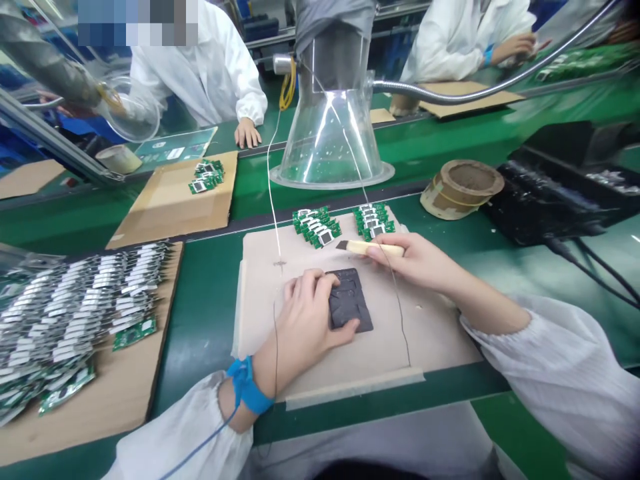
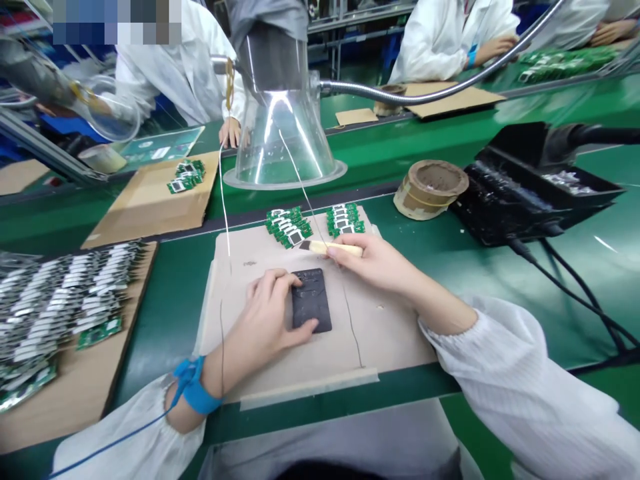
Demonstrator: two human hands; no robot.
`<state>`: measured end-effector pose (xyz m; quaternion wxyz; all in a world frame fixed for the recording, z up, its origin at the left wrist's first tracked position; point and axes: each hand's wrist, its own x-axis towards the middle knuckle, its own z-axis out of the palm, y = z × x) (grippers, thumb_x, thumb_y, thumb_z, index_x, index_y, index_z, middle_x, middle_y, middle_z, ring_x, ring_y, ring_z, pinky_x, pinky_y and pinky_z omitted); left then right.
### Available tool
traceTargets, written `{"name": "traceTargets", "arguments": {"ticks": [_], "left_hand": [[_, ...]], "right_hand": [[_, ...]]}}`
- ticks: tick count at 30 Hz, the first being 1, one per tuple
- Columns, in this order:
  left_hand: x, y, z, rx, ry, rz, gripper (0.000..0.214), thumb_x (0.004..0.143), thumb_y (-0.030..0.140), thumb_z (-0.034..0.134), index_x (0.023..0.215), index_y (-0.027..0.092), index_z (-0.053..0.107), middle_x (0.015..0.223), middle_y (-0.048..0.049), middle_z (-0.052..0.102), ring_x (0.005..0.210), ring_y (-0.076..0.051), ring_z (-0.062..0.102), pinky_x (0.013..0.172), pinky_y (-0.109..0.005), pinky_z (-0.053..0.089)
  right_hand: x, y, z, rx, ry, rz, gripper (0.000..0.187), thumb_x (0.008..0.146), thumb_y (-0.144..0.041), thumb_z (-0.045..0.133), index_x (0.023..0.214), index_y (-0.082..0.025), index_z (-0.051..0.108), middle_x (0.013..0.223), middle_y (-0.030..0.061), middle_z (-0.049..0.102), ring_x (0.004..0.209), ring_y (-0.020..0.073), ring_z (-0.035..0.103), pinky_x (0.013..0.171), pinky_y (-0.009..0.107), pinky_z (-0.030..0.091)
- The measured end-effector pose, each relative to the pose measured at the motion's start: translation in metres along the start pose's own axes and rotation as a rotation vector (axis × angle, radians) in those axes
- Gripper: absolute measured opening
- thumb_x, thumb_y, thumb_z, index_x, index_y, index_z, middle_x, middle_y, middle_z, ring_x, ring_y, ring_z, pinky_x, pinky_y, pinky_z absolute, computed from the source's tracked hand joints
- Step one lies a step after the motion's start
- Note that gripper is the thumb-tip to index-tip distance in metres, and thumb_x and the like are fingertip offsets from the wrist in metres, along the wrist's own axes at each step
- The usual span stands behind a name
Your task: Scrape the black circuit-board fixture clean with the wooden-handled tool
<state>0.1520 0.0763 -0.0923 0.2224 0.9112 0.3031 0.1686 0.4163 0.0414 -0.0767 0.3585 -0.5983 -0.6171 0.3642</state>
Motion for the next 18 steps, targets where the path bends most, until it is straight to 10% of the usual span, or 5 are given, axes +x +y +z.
{"name": "traceTargets", "arguments": {"ticks": [6,10,18], "left_hand": [[0.004,-0.014,-0.012,-0.161,-0.137,0.126,0.048,0.093,0.024,0.068,0.136,0.023,0.046,0.14,-0.0107,0.057,0.135,-0.027,0.052,0.119,-0.048,0.039],[0.004,-0.006,-0.007,-0.08,-0.187,0.151,0.089,0.089,0.06,0.074,0.156,0.019,0.033,0.157,-0.0168,0.046,0.147,-0.037,0.041,0.127,-0.061,0.023],[0.005,-0.009,-0.012,-0.236,-0.44,0.398,0.076,0.095,0.039,0.072,0.162,0.028,0.035,0.151,-0.0105,0.056,0.138,-0.03,0.053,0.118,-0.049,0.042]], "right_hand": [[-0.027,0.007,-0.002,0.294,-0.025,0.11,0.036,0.105,-0.056,0.057,0.104,-0.02,0.055,0.085,0.0028,0.066,0.06,0.014,0.054,0.051,0.026,0.041],[-0.057,0.013,0.001,0.074,0.071,0.156,0.04,0.108,-0.057,0.049,0.091,-0.021,0.053,0.071,-0.0026,0.051,0.058,0.0133,0.045,0.055,0.027,0.037],[-0.133,-0.011,0.014,-0.237,0.059,0.355,0.052,0.108,-0.064,0.042,0.08,-0.022,0.052,0.067,-0.0007,0.052,0.062,0.0176,0.051,0.059,0.031,0.035]]}}
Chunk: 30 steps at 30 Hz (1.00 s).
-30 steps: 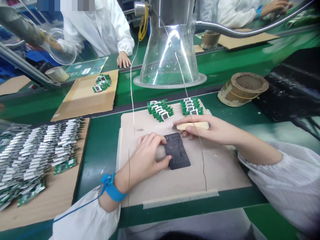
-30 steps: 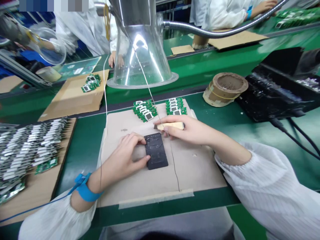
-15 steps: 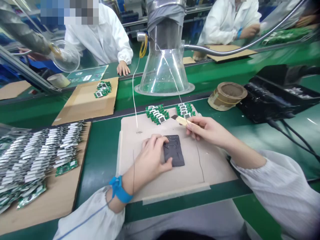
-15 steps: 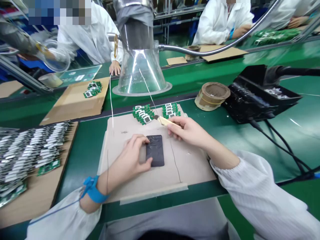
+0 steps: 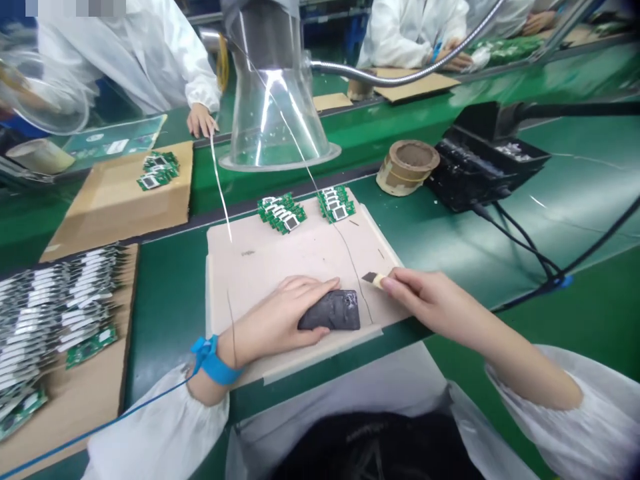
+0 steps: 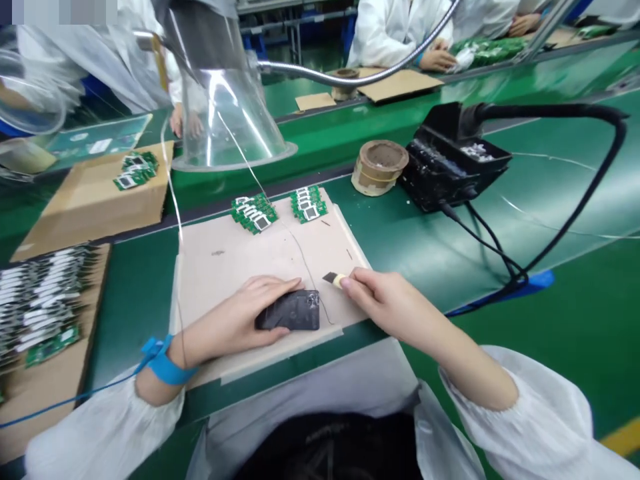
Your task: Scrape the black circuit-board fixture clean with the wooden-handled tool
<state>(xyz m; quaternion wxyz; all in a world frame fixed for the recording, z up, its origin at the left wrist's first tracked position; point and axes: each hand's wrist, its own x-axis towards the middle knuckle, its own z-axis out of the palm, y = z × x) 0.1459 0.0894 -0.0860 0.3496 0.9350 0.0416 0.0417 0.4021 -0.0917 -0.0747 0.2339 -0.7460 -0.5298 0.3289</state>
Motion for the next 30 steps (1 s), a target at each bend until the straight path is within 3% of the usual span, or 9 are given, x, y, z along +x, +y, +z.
{"name": "traceTargets", "arguments": {"ticks": [6,10,13,16,21,30], "left_hand": [[0.001,0.005,0.006,-0.054,-0.067,0.081,0.073,0.097,0.053,0.069,0.159,0.029,0.04,0.15,-0.0115,0.057,0.137,-0.03,0.054,0.117,-0.048,0.044],[0.004,0.008,0.007,-0.026,-0.092,0.115,0.063,0.099,0.049,0.067,0.155,0.027,0.046,0.144,-0.0096,0.061,0.133,-0.028,0.056,0.115,-0.045,0.044],[0.004,0.009,0.007,-0.015,-0.098,0.117,0.061,0.1,0.049,0.067,0.153,0.027,0.047,0.145,-0.0087,0.061,0.133,-0.027,0.055,0.115,-0.044,0.044],[0.004,0.009,0.006,-0.012,-0.101,0.123,0.059,0.1,0.048,0.067,0.152,0.027,0.048,0.146,-0.0078,0.06,0.134,-0.026,0.054,0.116,-0.044,0.043],[0.004,0.009,0.006,-0.015,-0.091,0.133,0.057,0.101,0.049,0.065,0.152,0.028,0.049,0.145,-0.0082,0.061,0.132,-0.027,0.056,0.114,-0.044,0.044],[0.004,0.011,0.007,-0.028,-0.079,0.112,0.058,0.1,0.05,0.066,0.152,0.03,0.05,0.143,-0.0079,0.063,0.129,-0.027,0.059,0.112,-0.045,0.047]], "right_hand": [[-0.057,-0.01,0.026,0.067,-0.07,0.134,0.054,0.108,-0.065,0.039,0.078,-0.022,0.053,0.059,-0.0026,0.045,0.053,0.0155,0.043,0.054,0.03,0.031],[-0.08,-0.007,0.035,0.109,0.024,0.22,0.056,0.107,-0.068,0.039,0.078,-0.022,0.053,0.058,-0.0038,0.039,0.051,0.0144,0.038,0.052,0.03,0.03],[-0.091,-0.006,0.039,0.135,0.075,0.205,0.054,0.107,-0.065,0.042,0.077,-0.022,0.053,0.06,-0.0033,0.04,0.053,0.0142,0.04,0.053,0.03,0.031],[-0.091,-0.011,0.048,0.163,0.025,0.153,0.052,0.108,-0.061,0.043,0.075,-0.022,0.05,0.06,-0.003,0.043,0.054,0.0139,0.042,0.054,0.031,0.031],[-0.076,-0.016,0.059,0.128,0.082,0.184,0.056,0.108,-0.065,0.04,0.073,-0.022,0.047,0.056,-0.0031,0.042,0.049,0.0143,0.039,0.052,0.031,0.027],[-0.066,-0.019,0.054,0.047,0.097,0.182,0.059,0.107,-0.067,0.037,0.071,-0.022,0.045,0.054,-0.002,0.043,0.048,0.0149,0.038,0.052,0.031,0.025]]}}
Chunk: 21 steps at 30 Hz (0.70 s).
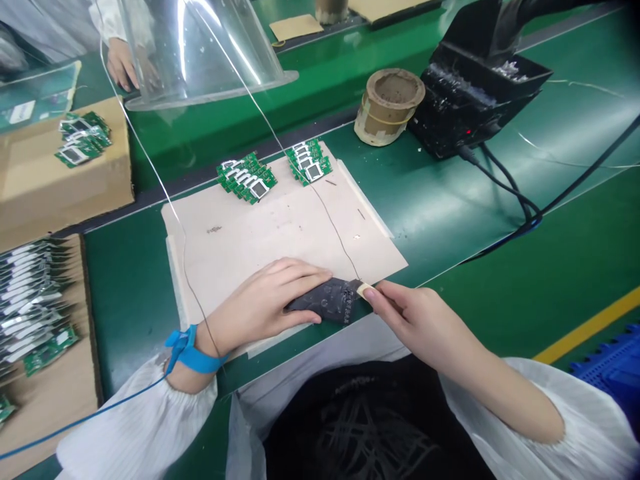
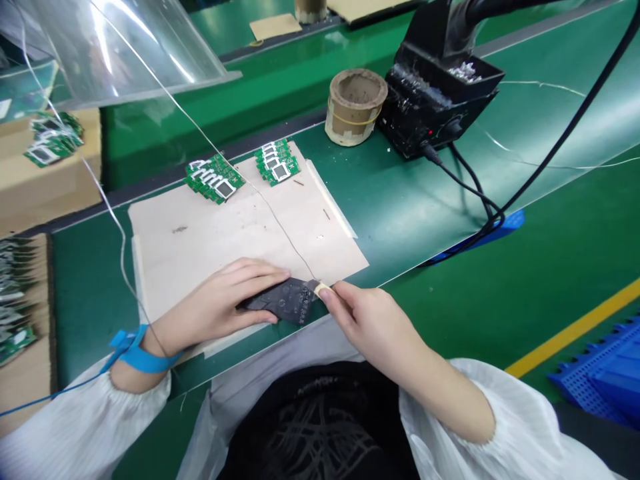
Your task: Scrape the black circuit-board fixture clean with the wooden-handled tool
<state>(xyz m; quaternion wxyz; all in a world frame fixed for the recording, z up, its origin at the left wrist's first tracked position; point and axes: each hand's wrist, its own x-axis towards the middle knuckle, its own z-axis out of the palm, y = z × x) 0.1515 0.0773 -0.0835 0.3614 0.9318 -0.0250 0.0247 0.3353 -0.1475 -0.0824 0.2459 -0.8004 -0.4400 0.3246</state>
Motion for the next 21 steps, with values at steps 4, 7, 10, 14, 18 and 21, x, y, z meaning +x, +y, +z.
{"name": "traceTargets", "arguments": {"ticks": [4,7,10,14,18,21], "left_hand": [[0.0,0.001,0.0,0.005,-0.005,-0.018,0.059,0.1,0.051,0.066,0.152,0.029,0.05,0.144,-0.0092,0.062,0.13,-0.029,0.058,0.111,-0.046,0.048],[-0.001,0.0,0.0,0.006,-0.005,-0.014,0.059,0.1,0.049,0.067,0.153,0.029,0.05,0.145,-0.0086,0.061,0.131,-0.028,0.057,0.112,-0.044,0.047],[-0.001,-0.001,0.0,-0.004,-0.007,0.003,0.059,0.1,0.047,0.068,0.153,0.03,0.05,0.146,-0.0081,0.062,0.131,-0.027,0.058,0.113,-0.044,0.047],[-0.001,-0.002,0.001,-0.007,0.008,0.004,0.059,0.1,0.048,0.067,0.154,0.031,0.05,0.145,-0.0087,0.062,0.131,-0.028,0.059,0.113,-0.046,0.048],[-0.002,-0.003,0.001,-0.008,0.005,-0.003,0.061,0.099,0.049,0.069,0.154,0.03,0.05,0.145,-0.009,0.062,0.132,-0.028,0.057,0.113,-0.046,0.048],[-0.002,-0.003,0.002,-0.006,0.002,0.01,0.06,0.099,0.048,0.069,0.153,0.03,0.05,0.145,-0.0083,0.062,0.132,-0.028,0.057,0.114,-0.045,0.047]], "right_hand": [[-0.004,-0.001,0.001,-0.002,-0.088,-0.048,0.057,0.108,-0.064,0.039,0.07,-0.022,0.043,0.054,-0.0025,0.042,0.047,0.0147,0.039,0.051,0.031,0.025],[-0.005,0.002,0.001,0.018,-0.131,-0.089,0.054,0.109,-0.06,0.04,0.071,-0.022,0.044,0.055,-0.003,0.044,0.048,0.0145,0.042,0.051,0.031,0.026],[-0.002,0.006,-0.002,-0.027,-0.05,-0.098,0.053,0.11,-0.06,0.041,0.072,-0.022,0.043,0.055,-0.0029,0.045,0.048,0.0147,0.042,0.051,0.031,0.027],[0.002,0.008,-0.005,-0.1,0.039,-0.143,0.051,0.11,-0.057,0.041,0.074,-0.022,0.047,0.055,-0.0025,0.047,0.047,0.0147,0.044,0.052,0.031,0.028],[0.0,0.008,-0.002,-0.077,-0.017,-0.189,0.05,0.111,-0.053,0.041,0.072,-0.022,0.041,0.055,-0.0034,0.046,0.045,0.0137,0.043,0.05,0.03,0.027],[-0.001,0.01,0.0,-0.094,0.023,-0.195,0.047,0.112,-0.051,0.042,0.074,-0.022,0.043,0.056,-0.004,0.046,0.046,0.0136,0.043,0.051,0.03,0.028]]}}
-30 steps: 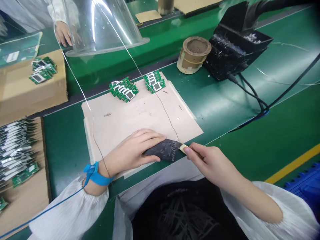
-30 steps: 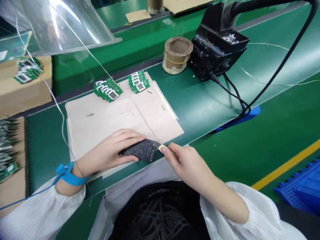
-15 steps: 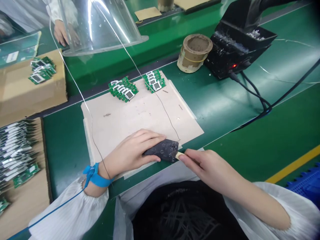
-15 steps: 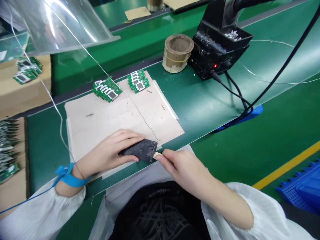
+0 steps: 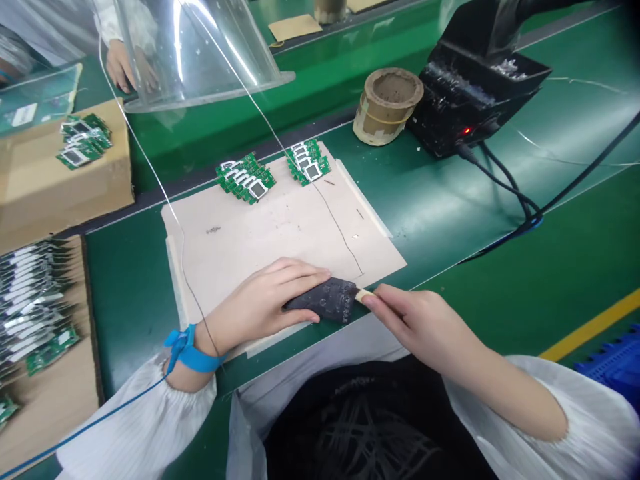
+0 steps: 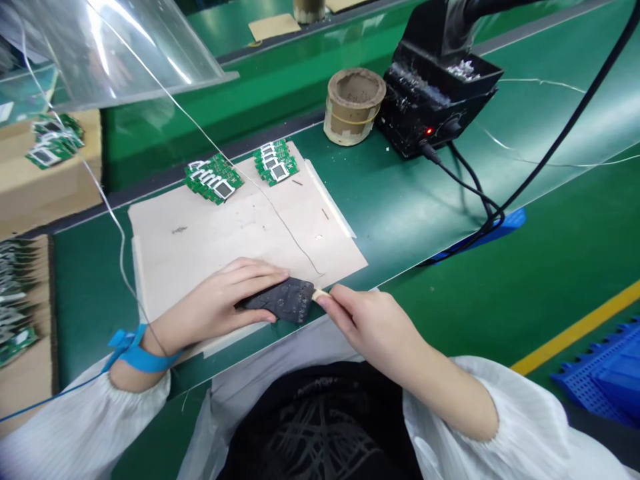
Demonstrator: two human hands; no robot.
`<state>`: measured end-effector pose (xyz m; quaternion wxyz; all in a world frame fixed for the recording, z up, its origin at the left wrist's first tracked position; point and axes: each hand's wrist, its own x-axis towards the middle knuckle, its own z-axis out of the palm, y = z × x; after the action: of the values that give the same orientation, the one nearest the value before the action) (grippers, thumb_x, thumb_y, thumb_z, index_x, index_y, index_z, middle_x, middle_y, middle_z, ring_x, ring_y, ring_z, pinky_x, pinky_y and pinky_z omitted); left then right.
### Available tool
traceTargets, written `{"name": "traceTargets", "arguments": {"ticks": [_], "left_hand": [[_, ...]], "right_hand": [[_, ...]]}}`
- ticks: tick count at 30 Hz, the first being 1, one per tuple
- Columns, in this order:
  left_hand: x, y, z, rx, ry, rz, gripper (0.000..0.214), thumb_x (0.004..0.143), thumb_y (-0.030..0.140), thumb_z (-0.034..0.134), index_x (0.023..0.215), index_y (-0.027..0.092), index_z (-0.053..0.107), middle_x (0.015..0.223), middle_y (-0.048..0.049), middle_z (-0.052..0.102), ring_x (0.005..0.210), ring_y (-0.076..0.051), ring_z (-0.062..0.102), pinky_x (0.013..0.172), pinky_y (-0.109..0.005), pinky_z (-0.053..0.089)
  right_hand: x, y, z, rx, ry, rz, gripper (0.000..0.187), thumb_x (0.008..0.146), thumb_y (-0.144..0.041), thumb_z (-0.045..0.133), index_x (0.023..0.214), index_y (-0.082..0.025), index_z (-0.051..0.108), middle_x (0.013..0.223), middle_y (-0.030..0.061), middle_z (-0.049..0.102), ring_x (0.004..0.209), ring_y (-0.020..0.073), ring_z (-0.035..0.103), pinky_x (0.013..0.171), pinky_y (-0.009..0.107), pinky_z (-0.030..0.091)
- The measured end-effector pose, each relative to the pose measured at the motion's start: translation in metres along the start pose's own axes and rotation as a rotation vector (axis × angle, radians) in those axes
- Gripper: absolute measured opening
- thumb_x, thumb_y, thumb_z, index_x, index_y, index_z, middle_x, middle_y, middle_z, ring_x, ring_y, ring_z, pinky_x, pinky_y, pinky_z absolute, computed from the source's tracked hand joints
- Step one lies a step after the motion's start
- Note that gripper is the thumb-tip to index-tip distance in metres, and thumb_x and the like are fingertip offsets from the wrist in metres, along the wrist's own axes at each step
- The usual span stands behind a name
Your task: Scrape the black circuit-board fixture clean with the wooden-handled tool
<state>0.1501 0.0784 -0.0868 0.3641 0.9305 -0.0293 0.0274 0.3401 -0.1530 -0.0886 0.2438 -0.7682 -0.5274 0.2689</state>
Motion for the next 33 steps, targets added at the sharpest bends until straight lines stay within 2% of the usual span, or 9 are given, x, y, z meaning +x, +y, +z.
{"name": "traceTargets", "arguments": {"ticks": [3,7,12,16,21,33], "left_hand": [[-0.0002,0.0,0.0,-0.003,0.005,0.003,0.061,0.099,0.046,0.069,0.153,0.03,0.05,0.145,-0.0075,0.062,0.132,-0.026,0.057,0.114,-0.043,0.047],[-0.0001,0.0002,0.0,-0.009,0.012,-0.009,0.062,0.098,0.047,0.071,0.154,0.031,0.05,0.144,-0.0075,0.062,0.132,-0.026,0.057,0.114,-0.044,0.047],[0.0005,-0.0001,0.0004,-0.009,0.007,0.001,0.061,0.098,0.046,0.07,0.153,0.03,0.05,0.145,-0.0082,0.062,0.132,-0.027,0.057,0.113,-0.044,0.047],[-0.0001,-0.001,0.0014,-0.004,0.012,0.0,0.061,0.098,0.046,0.071,0.152,0.028,0.051,0.145,-0.0073,0.062,0.132,-0.026,0.056,0.114,-0.042,0.045],[-0.0008,-0.0031,0.0024,-0.004,0.018,0.023,0.062,0.098,0.047,0.07,0.153,0.027,0.05,0.146,-0.0075,0.062,0.132,-0.026,0.056,0.113,-0.042,0.046],[-0.0009,-0.0049,0.0029,-0.001,0.028,0.043,0.062,0.098,0.047,0.071,0.152,0.026,0.051,0.145,-0.007,0.062,0.131,-0.025,0.056,0.113,-0.041,0.045]], "right_hand": [[-0.0015,0.0003,-0.0004,-0.029,0.042,0.0,0.047,0.112,-0.052,0.042,0.075,-0.022,0.043,0.055,-0.0046,0.043,0.045,0.0135,0.041,0.05,0.03,0.027],[-0.0046,-0.0003,-0.0009,-0.014,-0.003,-0.039,0.047,0.113,-0.049,0.042,0.074,-0.022,0.041,0.056,-0.0049,0.042,0.045,0.0134,0.041,0.05,0.03,0.027],[-0.0033,0.0027,-0.0013,-0.071,0.057,-0.013,0.046,0.112,-0.05,0.042,0.076,-0.023,0.043,0.055,-0.0048,0.043,0.045,0.0137,0.041,0.051,0.03,0.027],[-0.002,0.0023,-0.0015,-0.078,0.038,-0.058,0.047,0.113,-0.048,0.042,0.074,-0.022,0.04,0.055,-0.0051,0.042,0.045,0.0128,0.041,0.05,0.029,0.027],[-0.0009,0.0009,-0.0007,-0.08,0.063,-0.045,0.046,0.113,-0.05,0.042,0.076,-0.022,0.046,0.055,-0.0053,0.046,0.045,0.0125,0.043,0.05,0.028,0.027],[0.0009,0.0002,-0.0042,-0.134,0.067,-0.107,0.048,0.114,-0.048,0.043,0.074,-0.021,0.045,0.053,-0.0068,0.04,0.043,0.011,0.04,0.049,0.027,0.027]]}}
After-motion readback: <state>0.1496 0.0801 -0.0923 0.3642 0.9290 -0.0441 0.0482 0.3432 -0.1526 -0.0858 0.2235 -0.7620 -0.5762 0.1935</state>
